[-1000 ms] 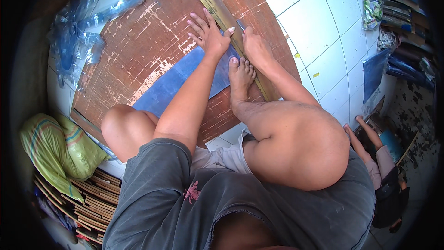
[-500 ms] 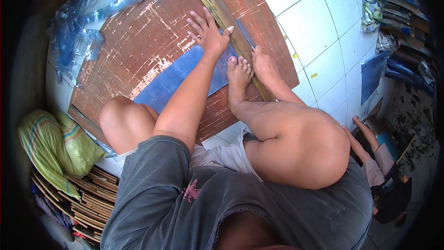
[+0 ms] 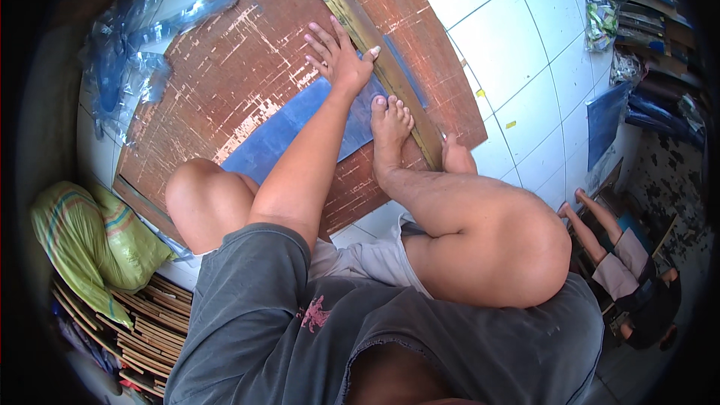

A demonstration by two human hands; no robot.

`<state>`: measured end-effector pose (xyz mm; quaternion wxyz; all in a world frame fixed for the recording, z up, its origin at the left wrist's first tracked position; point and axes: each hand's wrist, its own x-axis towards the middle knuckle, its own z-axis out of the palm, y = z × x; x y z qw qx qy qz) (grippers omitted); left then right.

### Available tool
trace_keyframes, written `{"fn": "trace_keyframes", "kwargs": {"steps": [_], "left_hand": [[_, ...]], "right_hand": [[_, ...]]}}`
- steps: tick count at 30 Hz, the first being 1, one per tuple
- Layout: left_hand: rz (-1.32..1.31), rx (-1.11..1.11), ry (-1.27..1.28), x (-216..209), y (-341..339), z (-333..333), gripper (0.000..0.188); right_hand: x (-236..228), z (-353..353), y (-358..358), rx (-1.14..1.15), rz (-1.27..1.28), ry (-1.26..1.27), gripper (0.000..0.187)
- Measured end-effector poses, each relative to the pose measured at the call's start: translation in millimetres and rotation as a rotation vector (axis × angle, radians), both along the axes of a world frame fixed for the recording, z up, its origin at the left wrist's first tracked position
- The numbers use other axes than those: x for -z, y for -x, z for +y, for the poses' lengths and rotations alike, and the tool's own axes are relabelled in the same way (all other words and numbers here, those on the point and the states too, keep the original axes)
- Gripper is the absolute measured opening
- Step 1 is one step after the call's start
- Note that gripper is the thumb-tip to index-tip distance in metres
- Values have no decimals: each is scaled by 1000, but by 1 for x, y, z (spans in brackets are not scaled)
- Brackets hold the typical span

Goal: The person measures and marks a blue plastic sheet on a wooden board using a metal ruler and a pen, then cuts along the marked lines with a utility knife.

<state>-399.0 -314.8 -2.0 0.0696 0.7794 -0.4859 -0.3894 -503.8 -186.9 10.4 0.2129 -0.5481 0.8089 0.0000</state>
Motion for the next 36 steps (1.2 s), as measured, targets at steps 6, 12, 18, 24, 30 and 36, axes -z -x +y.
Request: {"fn": "trace_keyframes", "kwargs": {"steps": [6, 12, 18, 24, 30, 36], "left_hand": [[-18, -12, 18, 2, -14, 7, 126], [14, -1, 11, -6, -3, -2, 127], [23, -26, -20, -14, -4, -3, 125], [27, -17, -11, -11, 0, -4, 124], [-9, 11, 75, 2, 1, -4, 124], [42, 25, 80, 1, 18, -10, 125]], "right_hand": [[-29, -67, 54, -226, -126, -148, 39], [-54, -151, 42, -382, -129, -244, 27], [-46, -150, 34, -434, -176, -258, 27], [-53, -126, 62, -442, -183, -260, 26], [4, -5, 8, -117, 35, -44, 52], [10, 8, 20, 29, 73, 4, 60]]}}
